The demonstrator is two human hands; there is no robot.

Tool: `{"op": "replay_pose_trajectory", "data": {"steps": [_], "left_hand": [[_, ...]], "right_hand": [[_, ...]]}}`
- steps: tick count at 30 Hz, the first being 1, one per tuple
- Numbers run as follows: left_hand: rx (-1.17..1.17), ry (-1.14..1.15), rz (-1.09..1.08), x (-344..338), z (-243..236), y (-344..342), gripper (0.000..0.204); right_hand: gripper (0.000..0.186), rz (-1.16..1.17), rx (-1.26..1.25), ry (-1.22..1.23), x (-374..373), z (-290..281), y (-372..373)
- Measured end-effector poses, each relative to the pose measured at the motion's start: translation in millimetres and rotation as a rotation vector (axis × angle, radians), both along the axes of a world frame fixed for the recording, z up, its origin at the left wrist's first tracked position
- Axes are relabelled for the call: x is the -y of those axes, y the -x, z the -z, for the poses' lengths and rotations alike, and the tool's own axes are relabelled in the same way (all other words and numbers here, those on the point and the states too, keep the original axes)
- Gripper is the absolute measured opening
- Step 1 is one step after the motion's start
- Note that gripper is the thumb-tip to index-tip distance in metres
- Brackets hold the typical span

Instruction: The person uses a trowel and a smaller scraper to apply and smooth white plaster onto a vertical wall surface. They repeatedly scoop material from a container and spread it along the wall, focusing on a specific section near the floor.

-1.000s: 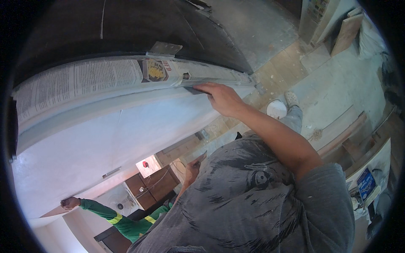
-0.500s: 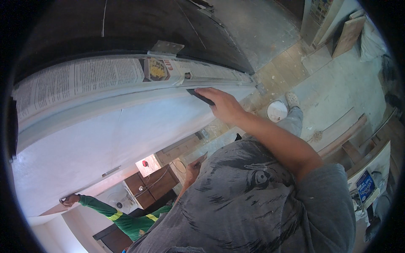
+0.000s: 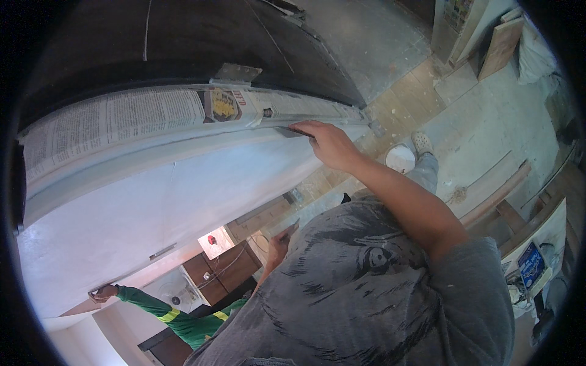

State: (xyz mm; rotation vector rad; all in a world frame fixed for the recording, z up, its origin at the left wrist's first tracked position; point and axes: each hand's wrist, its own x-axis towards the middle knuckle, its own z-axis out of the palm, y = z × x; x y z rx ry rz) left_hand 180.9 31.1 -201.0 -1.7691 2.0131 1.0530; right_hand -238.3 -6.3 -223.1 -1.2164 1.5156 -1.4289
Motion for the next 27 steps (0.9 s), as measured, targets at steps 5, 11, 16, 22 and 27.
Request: {"op": "replay_pose_trajectory", "data": {"steps": [5, 11, 16, 22, 27], "left_hand": [[-0.04, 0.014, -0.011, -4, -4, 0, 0.04], [-0.001, -0.016, -0.06, -7, 1, -8, 0.039], [-0.01, -0.026, -0.068, -6, -1, -2, 0.039], [0.02, -0.031, -0.098, -8, 4, -5, 0.038], [-0.024, -0.031, -0.07, -6, 7, -6, 0.037]], "right_hand": [[0.045, -0.048, -0.001, -0.025, 9, 3, -1], [0.047, -0.043, -0.02, -0.004, 13, 0, -4], [0.055, -0.006, 0.023, 0.017, 7, 5, -18], [0.062, 0.014, 0.075, 0.064, -12, 2, -30], [0.06, -0.051, 0.078, -0.006, -30, 11, -23]]}}
